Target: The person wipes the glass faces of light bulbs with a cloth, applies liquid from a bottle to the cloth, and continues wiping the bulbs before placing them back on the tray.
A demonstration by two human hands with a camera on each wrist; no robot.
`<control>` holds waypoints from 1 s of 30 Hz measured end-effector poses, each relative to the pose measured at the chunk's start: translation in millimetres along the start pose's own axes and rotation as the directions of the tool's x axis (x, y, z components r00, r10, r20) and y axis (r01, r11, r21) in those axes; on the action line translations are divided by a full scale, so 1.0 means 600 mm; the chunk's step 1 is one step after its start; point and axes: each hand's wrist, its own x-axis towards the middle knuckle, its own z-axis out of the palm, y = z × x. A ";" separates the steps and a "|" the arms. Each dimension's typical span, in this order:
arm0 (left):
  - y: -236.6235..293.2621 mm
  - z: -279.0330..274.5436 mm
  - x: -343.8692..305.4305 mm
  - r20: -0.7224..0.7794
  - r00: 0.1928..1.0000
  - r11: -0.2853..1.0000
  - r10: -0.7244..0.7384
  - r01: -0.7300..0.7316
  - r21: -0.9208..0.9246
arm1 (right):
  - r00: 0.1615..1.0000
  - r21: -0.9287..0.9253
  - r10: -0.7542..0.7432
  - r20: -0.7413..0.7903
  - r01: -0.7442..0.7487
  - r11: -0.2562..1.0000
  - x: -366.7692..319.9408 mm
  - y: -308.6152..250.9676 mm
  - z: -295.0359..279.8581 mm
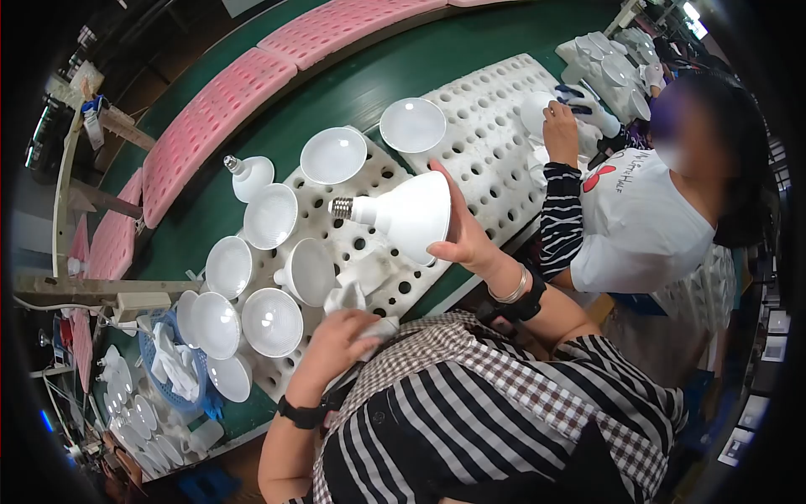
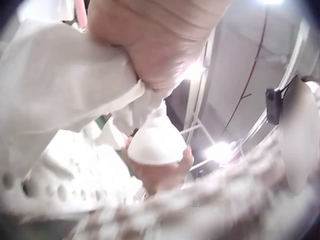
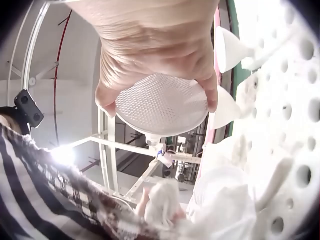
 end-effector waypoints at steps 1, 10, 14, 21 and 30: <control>-0.013 0.009 0.002 0.001 1.000 1.000 -0.002 0.002 -0.001 | 1.000 0.001 0.003 0.000 -0.003 1.000 0.002 0.001 -0.003; -0.072 0.032 0.104 -0.170 0.976 0.956 -0.139 0.176 0.233 | 0.996 0.011 0.036 -0.077 -0.035 0.999 0.005 0.034 -0.015; -0.067 0.065 0.124 0.083 0.974 0.856 -0.210 0.142 0.498 | 0.995 0.021 0.038 -0.094 -0.036 0.999 0.006 0.036 -0.016; -0.066 0.040 0.130 -0.410 0.806 0.904 -0.426 0.360 -0.232 | 0.991 -0.181 -0.033 -0.127 0.009 0.983 0.010 0.046 -0.018; -0.030 -0.006 0.156 -0.398 0.916 0.768 0.059 0.213 0.604 | 0.997 -0.229 0.042 -0.067 -0.056 0.972 0.010 0.029 0.021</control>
